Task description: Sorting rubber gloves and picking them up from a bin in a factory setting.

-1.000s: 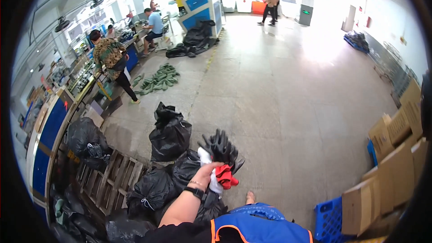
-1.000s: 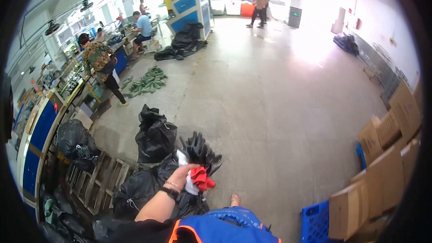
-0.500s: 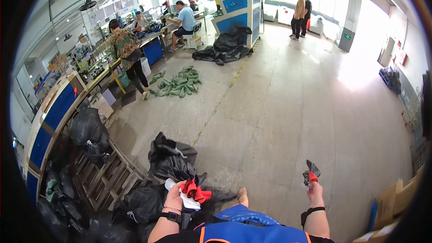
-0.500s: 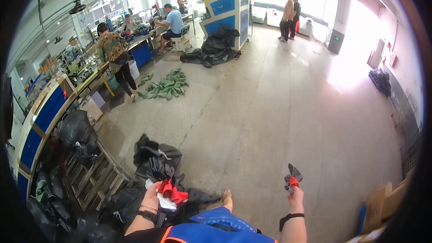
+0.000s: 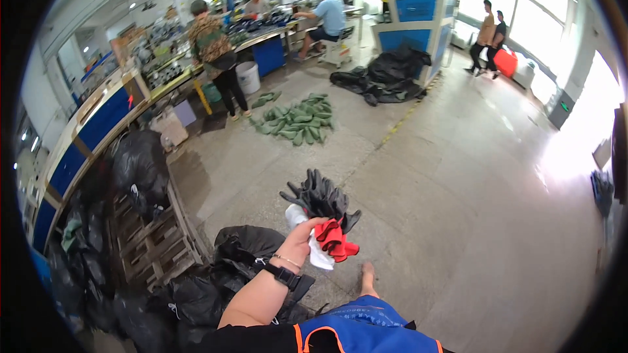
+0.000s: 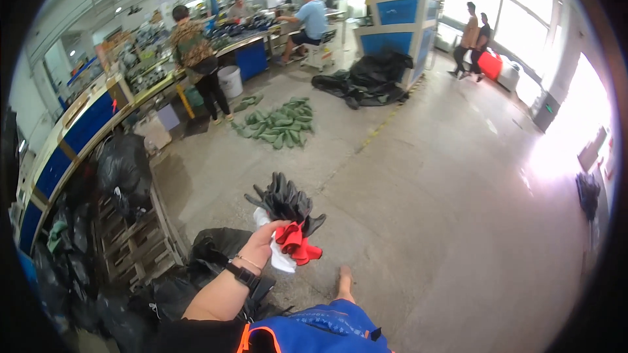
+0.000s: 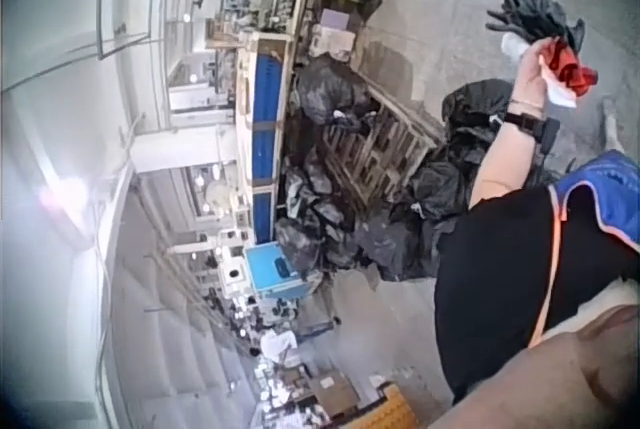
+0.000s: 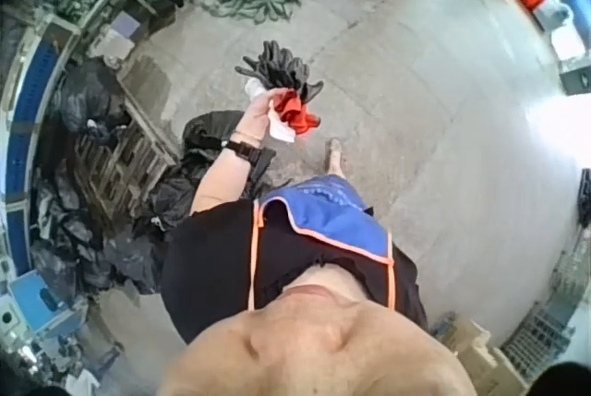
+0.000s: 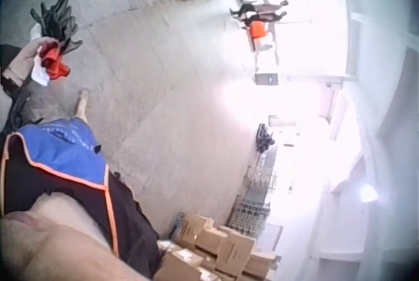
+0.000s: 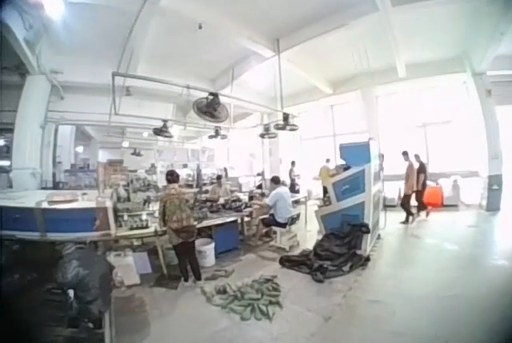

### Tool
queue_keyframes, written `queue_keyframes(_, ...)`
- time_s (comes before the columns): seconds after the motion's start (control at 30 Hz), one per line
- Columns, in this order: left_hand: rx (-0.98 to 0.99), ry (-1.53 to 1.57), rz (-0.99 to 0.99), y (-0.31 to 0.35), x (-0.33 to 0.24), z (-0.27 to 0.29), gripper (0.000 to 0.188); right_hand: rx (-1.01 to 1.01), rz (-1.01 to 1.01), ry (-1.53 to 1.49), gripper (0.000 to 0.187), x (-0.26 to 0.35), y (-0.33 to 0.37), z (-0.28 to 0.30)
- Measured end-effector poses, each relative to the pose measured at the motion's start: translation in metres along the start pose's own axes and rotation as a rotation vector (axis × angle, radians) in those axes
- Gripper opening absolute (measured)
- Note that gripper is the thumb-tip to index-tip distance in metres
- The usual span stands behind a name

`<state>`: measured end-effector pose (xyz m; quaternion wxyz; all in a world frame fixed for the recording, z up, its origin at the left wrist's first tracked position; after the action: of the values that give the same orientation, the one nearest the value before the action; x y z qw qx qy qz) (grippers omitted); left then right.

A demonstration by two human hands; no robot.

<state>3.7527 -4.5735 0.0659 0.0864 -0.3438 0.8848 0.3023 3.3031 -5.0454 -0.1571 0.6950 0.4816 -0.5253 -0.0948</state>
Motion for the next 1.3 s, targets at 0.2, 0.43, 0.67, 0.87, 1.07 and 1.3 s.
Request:
queue_keyframes(0.2,-0.166,0.071,-0.173,-0.057,-0.089,0.013,0.017,-0.023,0.065,-0.001,0.014,0.102,-0.119,-0.122)
queue_keyframes(0.43,-0.451,0.334,-0.534,-0.028,-0.201,0.068,0.017,0.108,0.185,0.399,0.018,0.266,-0.288,-0.417)
queue_keyframes(0.67,-0.622,0.59,-0.912,0.036,-0.253,0.196,0.016,0.317,0.352,0.834,0.016,0.342,-0.234,-0.904)
queue_keyframes(0.87,-0.662,0.832,-0.983,0.032,-0.351,0.279,0.017,0.596,0.233,0.776,0.015,0.239,-0.19,-1.106)
queue_keyframes(1.07,-0.639,0.745,-0.993,0.034,-0.525,0.316,0.014,0.449,0.04,0.969,0.011,0.177,-0.153,-1.218)
queue_keyframes(1.3,-0.58,0.582,-0.956,0.009,-0.722,0.355,0.017,0.268,0.05,1.216,0.027,0.156,-0.172,-1.317)
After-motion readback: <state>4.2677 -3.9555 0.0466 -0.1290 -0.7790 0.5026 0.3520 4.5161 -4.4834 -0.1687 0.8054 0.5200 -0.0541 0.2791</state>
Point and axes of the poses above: each hand's wrist, its own y-axis away from the middle knuckle, its own z-axis out of the back of the hand, x = y × z, the point moved 3 cm from there along -y, towards the middle knuckle, and after that the axes turned 2 degrees about x, right-handed, at the moved point
